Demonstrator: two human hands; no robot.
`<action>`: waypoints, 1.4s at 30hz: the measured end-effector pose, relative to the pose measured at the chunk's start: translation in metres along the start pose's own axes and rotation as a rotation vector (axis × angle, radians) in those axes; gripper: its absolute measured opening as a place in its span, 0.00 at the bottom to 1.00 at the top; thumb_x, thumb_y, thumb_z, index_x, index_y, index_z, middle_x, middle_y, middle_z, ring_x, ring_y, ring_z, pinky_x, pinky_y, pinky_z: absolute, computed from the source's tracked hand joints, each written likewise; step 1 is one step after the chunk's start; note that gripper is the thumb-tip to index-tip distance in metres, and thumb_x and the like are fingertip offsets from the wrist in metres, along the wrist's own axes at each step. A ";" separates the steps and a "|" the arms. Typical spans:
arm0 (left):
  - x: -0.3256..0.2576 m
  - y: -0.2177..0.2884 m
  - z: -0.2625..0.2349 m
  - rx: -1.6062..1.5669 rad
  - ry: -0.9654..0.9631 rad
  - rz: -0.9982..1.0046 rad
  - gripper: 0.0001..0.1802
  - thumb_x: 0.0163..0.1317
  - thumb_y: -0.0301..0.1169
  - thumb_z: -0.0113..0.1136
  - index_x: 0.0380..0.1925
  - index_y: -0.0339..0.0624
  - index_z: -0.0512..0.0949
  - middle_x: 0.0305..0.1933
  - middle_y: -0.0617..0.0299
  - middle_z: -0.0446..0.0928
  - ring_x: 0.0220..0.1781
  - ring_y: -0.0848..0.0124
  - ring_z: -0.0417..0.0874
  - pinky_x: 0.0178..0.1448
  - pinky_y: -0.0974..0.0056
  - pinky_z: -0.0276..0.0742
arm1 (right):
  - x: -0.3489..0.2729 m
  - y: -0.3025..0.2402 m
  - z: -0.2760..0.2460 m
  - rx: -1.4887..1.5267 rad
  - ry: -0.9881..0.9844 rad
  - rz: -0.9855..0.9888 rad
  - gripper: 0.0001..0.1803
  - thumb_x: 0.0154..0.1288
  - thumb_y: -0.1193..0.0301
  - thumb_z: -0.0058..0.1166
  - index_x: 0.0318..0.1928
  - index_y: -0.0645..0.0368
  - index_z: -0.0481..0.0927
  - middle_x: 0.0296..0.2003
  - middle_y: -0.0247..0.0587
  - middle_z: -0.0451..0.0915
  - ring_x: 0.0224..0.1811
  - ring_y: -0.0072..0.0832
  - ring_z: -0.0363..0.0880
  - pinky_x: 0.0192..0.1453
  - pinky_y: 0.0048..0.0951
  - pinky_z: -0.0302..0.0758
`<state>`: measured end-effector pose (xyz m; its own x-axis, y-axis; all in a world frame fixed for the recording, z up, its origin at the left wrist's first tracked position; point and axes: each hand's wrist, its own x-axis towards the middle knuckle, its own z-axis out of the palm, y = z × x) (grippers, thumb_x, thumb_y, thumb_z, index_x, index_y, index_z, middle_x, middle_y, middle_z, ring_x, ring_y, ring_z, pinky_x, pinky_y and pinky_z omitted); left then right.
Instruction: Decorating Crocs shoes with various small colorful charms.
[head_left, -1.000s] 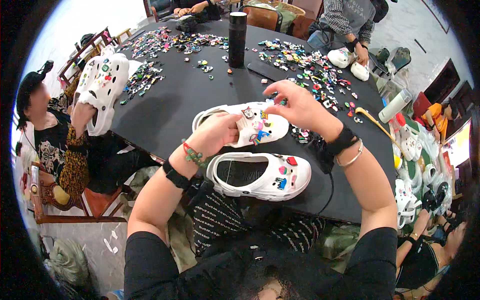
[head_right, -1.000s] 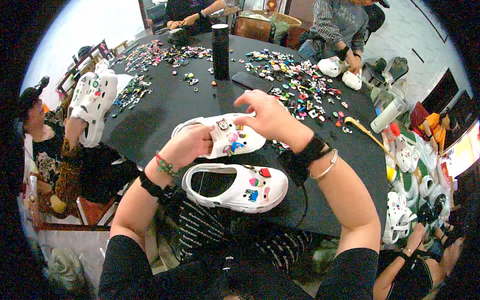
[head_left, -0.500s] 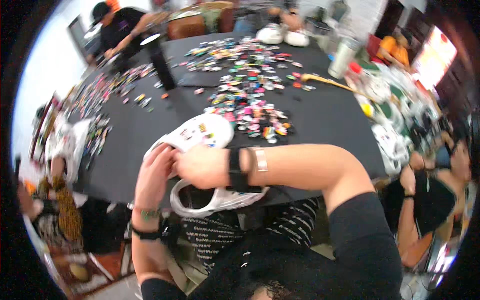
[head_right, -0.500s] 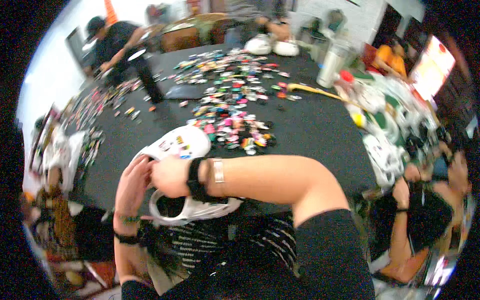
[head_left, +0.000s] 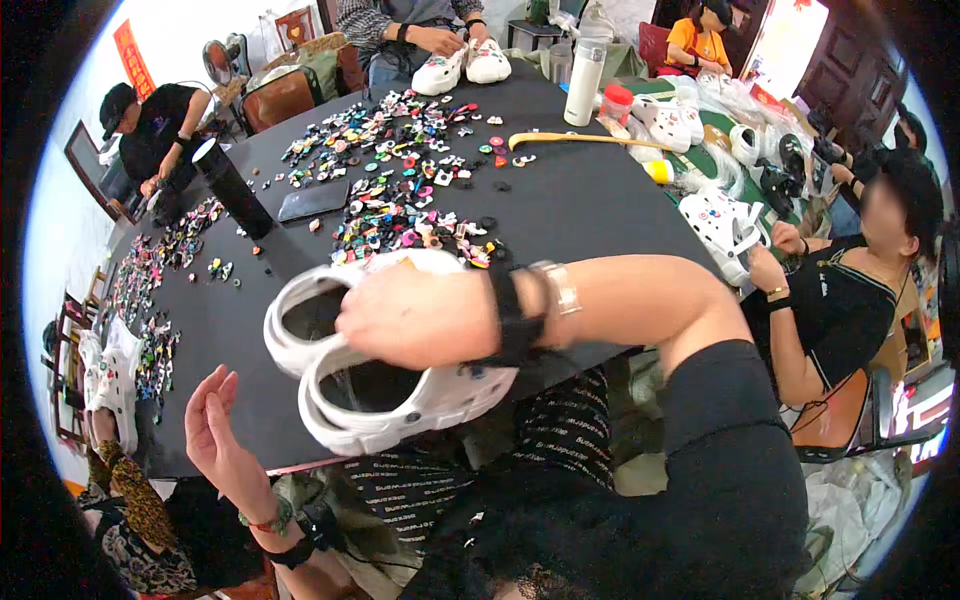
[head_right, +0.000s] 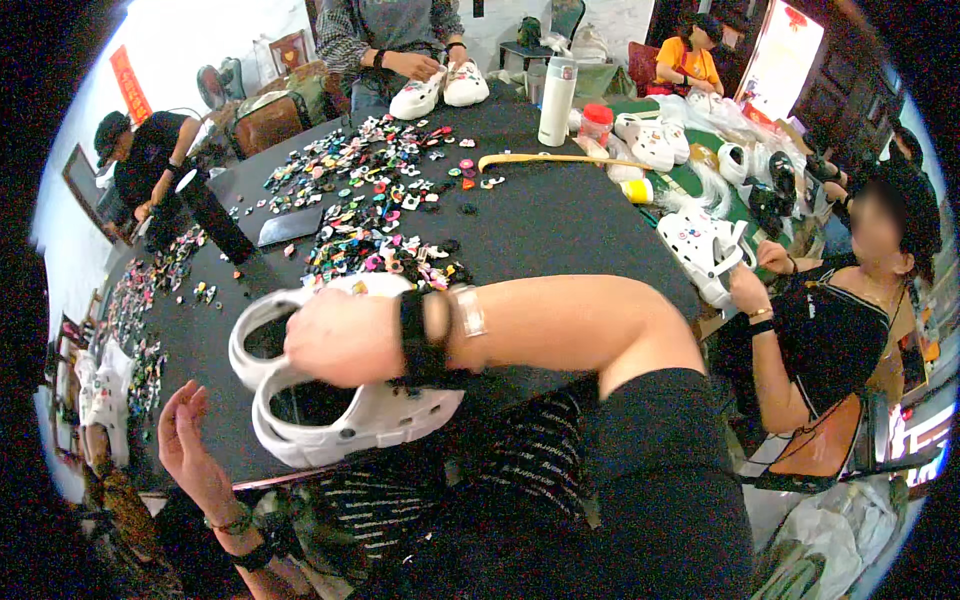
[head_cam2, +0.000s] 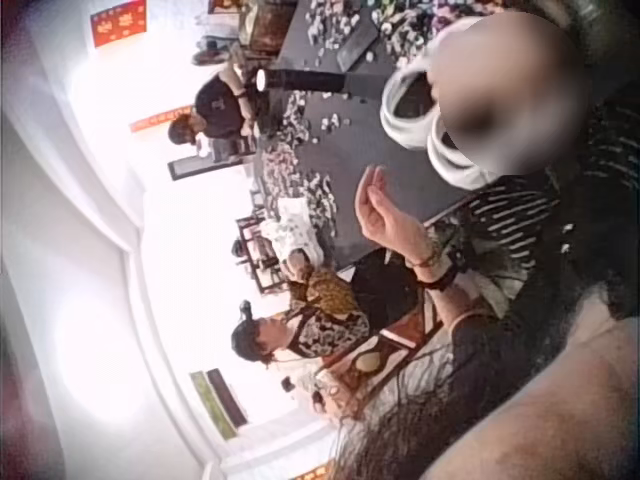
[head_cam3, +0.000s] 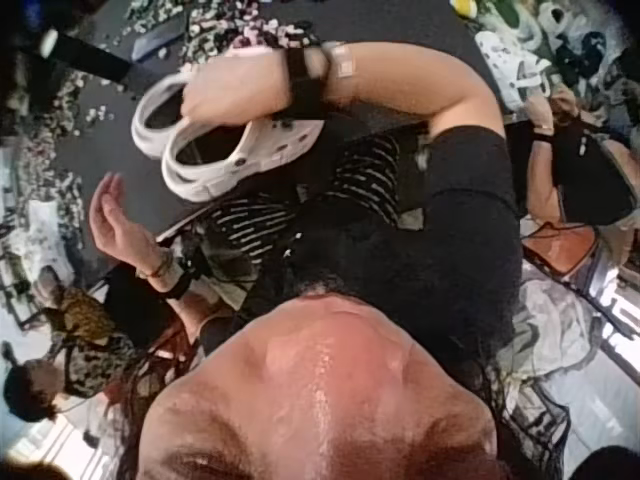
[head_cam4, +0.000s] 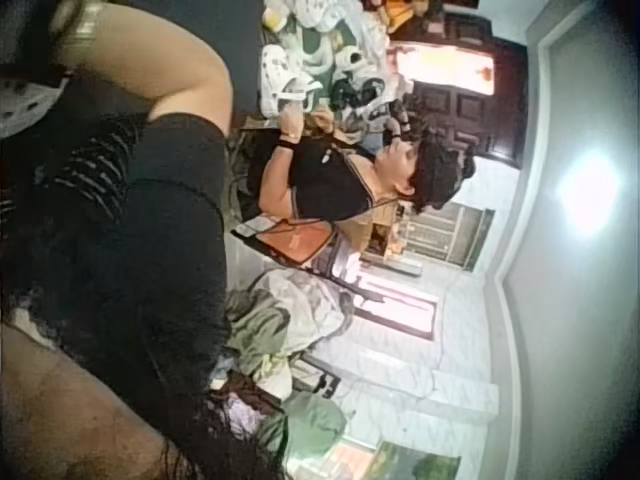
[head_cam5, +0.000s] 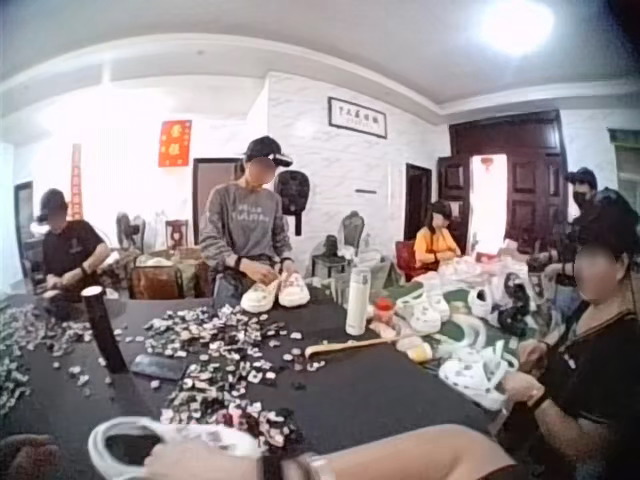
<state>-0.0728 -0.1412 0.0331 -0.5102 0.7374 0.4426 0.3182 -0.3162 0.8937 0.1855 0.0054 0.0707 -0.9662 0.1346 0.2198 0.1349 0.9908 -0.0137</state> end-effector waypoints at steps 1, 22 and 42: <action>-0.001 -0.003 0.002 0.085 0.040 0.018 0.13 0.74 0.27 0.49 0.47 0.29 0.79 0.51 0.52 0.82 0.52 0.66 0.83 0.60 0.62 0.76 | -0.018 0.013 -0.001 0.026 0.174 -0.022 0.08 0.59 0.73 0.52 0.38 0.64 0.77 0.36 0.48 0.80 0.42 0.44 0.81 0.44 0.41 0.78; -0.054 -0.116 0.056 0.853 -0.228 0.232 0.14 0.60 0.22 0.56 0.47 0.36 0.78 0.68 0.42 0.68 0.71 0.44 0.66 0.73 0.48 0.61 | -0.325 0.252 -0.029 -0.371 -0.423 1.324 0.18 0.49 0.68 0.68 0.41 0.61 0.83 0.45 0.56 0.83 0.48 0.47 0.82 0.53 0.43 0.79; -0.055 -0.114 0.056 0.901 -0.217 0.241 0.14 0.62 0.23 0.57 0.49 0.38 0.79 0.64 0.47 0.74 0.70 0.48 0.69 0.74 0.48 0.62 | -0.123 0.142 0.035 0.313 0.189 0.840 0.12 0.60 0.67 0.63 0.38 0.62 0.83 0.34 0.49 0.85 0.37 0.40 0.84 0.44 0.36 0.79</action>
<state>-0.0364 -0.1126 -0.0973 -0.2204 0.8356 0.5032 0.9367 0.0374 0.3481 0.3161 0.1303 0.0078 -0.5215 0.8354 0.1737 0.6846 0.5312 -0.4992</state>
